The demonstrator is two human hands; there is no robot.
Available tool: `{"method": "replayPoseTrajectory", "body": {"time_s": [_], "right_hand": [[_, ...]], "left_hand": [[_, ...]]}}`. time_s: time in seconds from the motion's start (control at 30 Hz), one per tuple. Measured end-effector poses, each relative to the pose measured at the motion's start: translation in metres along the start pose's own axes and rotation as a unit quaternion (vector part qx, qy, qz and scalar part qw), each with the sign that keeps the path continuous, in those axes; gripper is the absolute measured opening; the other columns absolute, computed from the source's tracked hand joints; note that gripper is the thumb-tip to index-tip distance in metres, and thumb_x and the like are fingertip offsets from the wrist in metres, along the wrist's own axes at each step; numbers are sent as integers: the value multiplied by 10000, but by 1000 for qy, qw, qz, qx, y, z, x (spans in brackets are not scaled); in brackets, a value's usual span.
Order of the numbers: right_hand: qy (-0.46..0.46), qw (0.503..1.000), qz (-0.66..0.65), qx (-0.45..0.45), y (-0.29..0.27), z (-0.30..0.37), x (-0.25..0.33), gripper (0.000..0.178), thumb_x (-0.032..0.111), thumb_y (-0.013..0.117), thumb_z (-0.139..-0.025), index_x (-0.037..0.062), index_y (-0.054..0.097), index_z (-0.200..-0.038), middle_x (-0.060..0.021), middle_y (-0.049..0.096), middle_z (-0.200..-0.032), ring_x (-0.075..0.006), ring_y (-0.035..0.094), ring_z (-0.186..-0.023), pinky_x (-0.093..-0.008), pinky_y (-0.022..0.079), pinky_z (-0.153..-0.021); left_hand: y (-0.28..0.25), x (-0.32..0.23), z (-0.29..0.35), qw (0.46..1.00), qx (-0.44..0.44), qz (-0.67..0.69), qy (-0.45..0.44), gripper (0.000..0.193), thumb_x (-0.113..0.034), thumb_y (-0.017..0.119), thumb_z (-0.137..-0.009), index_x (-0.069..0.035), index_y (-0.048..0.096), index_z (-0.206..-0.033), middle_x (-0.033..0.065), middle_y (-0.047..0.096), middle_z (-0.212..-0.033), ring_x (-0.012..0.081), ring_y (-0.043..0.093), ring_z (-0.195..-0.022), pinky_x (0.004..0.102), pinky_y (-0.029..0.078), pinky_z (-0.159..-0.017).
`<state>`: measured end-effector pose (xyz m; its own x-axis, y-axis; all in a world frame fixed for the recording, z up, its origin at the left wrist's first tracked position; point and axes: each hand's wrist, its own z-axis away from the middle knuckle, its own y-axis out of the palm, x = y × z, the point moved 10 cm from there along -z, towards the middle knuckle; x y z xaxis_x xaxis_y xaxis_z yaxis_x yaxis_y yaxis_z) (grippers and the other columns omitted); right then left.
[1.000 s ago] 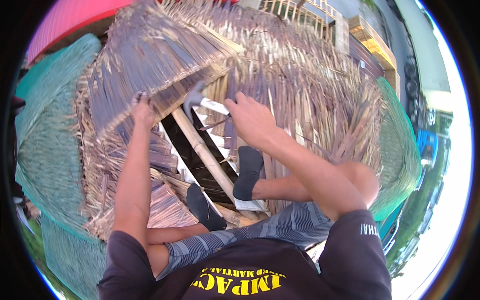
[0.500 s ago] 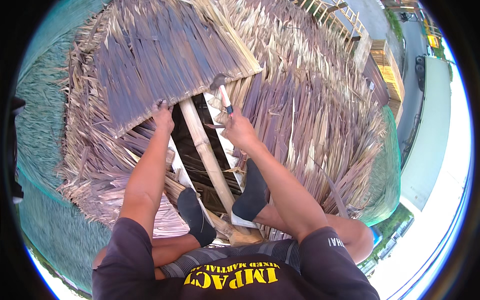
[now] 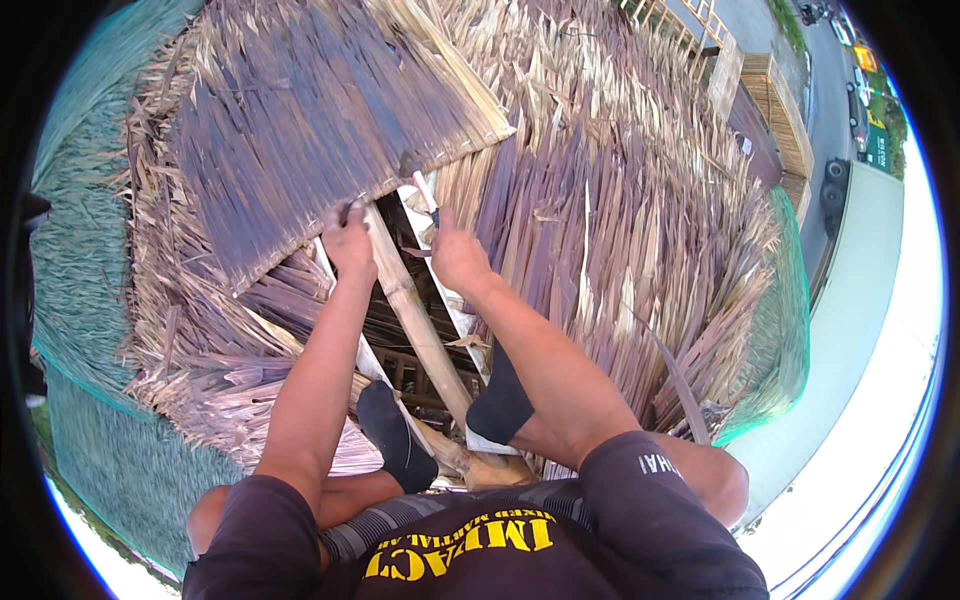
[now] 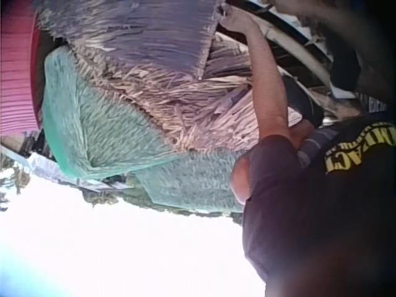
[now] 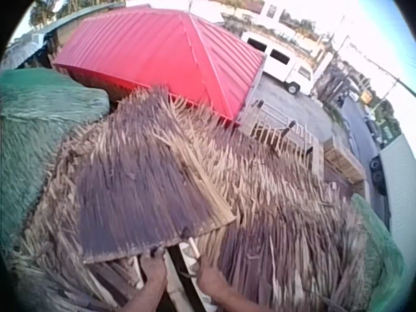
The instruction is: The person hammers nails into thatch panels on a roof, repeatedly lifting and repositioning the panels to secure them to the underlying structure. The person uses a hammer and nails to fasten the thatch panels in place.
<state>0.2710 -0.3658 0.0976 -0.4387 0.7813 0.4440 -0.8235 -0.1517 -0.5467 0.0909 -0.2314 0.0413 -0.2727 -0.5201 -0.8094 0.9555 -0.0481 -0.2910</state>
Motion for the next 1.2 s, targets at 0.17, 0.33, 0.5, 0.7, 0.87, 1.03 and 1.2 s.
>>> {"method": "replayPoseTrajectory", "body": {"time_s": [0.17,0.33,0.5,0.7,0.87,1.03,1.2], "right_hand": [[18,1000,17,-1,6,-6,-3,332,123,467,-965,-31,380,-1246,-388,645,-899,-574,626,-903,-613,477,-838],[-16,999,-18,-33,-23,0,10,259,163,490,-983,-32,440,-1146,-386,638,-848,-573,628,-824,-621,485,-777],[-107,985,-61,-123,-58,40,41,243,180,507,-995,-34,451,-1095,-358,625,-759,-542,633,-764,-622,481,-692],[-42,996,9,-83,-50,22,61,245,164,527,-997,-9,460,-1157,-303,654,-786,-530,637,-741,-619,491,-672],[-155,966,-83,-191,-87,52,81,206,151,524,-993,-3,459,-1113,-305,638,-775,-531,629,-715,-609,496,-659],[28,998,47,-41,-31,22,38,253,192,533,-994,-29,443,-1080,-307,629,-725,-538,623,-708,-607,495,-637],[-119,961,-98,-231,-55,25,43,273,202,536,-998,-12,439,-1137,-312,643,-772,-537,628,-743,-604,489,-663]], "left_hand": [[73,-44,-23,937,158,-250,188,224,-245,703,-865,-96,719,-1030,151,695,-1083,339,664,-992,410,523,-850],[86,-18,-36,893,163,-340,246,242,-278,730,-842,-119,743,-1024,129,641,-1086,345,611,-1071,436,488,-920],[84,-18,-31,894,162,-311,280,230,-281,730,-847,-119,754,-1008,122,630,-1071,341,608,-1054,444,489,-907],[86,-24,-33,891,164,-330,267,188,-254,714,-858,-131,761,-993,115,628,-1073,332,604,-1050,437,483,-918],[82,-18,-31,894,176,-278,304,215,-127,657,-881,-123,716,-1088,119,623,-1092,340,606,-1059,433,483,-931],[88,-4,-48,900,235,-248,271,395,-39,613,-874,-64,589,-1268,147,621,-1115,346,610,-1091,431,485,-958],[95,3,-63,850,419,-271,166,454,-16,577,-909,-32,523,-1359,185,607,-1253,309,595,-1182,391,471,-1021]]}}
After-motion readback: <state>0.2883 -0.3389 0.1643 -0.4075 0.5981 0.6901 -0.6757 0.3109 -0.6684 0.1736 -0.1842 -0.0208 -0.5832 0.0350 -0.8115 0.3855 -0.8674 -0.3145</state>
